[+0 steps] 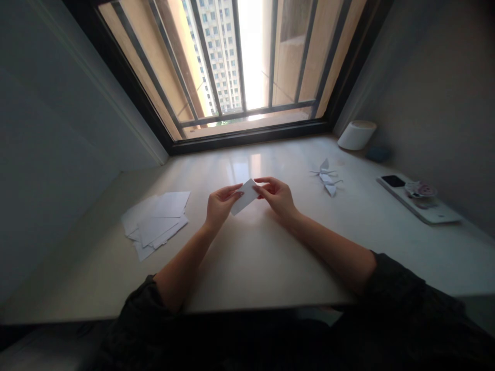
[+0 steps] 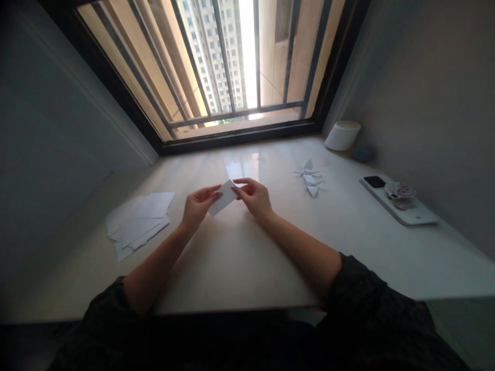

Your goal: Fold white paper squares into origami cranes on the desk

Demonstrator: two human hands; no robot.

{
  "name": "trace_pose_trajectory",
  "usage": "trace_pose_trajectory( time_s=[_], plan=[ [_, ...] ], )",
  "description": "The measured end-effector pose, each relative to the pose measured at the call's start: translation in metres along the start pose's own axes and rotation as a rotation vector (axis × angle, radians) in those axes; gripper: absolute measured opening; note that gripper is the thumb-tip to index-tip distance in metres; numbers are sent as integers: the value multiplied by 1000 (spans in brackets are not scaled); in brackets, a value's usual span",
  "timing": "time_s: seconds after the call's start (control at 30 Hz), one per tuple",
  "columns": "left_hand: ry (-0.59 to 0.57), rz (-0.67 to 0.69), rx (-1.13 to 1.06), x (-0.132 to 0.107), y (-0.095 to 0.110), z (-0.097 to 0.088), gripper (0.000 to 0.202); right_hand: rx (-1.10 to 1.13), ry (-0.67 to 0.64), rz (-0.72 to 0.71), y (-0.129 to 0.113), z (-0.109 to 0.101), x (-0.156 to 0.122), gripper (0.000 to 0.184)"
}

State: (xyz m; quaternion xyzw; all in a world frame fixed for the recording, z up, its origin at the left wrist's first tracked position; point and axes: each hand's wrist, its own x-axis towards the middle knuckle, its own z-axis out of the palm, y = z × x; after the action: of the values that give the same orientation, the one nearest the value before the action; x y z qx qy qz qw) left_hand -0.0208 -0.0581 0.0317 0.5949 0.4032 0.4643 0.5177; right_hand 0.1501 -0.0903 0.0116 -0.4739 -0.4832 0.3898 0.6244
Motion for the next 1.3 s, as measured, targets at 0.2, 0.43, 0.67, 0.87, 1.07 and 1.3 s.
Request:
trace_pose_trajectory(
  time_s=[0.2, 0.43, 0.67, 0.87, 1.07, 1.3],
  plan=[
    [-1, 30, 30, -2, 2, 1, 44, -8, 24, -28, 1, 0, 0, 40],
    [15, 30, 15, -1, 0, 1, 43, -49, 64, -47, -1, 0, -2, 39],
    [2, 21, 64, 1, -4, -2, 43, -78, 88, -50, 2, -1, 0, 38],
    [-38, 15, 147, 3, -9, -7, 42, -146, 82, -66, 2, -2, 1, 38],
    [73, 84, 36, -1, -6, -1, 40, -128, 10, 62, -3, 1, 0, 59],
    [120, 124, -22, -8, -9, 14, 37, -169, -92, 128, 4, 6, -4, 48]
  ],
)
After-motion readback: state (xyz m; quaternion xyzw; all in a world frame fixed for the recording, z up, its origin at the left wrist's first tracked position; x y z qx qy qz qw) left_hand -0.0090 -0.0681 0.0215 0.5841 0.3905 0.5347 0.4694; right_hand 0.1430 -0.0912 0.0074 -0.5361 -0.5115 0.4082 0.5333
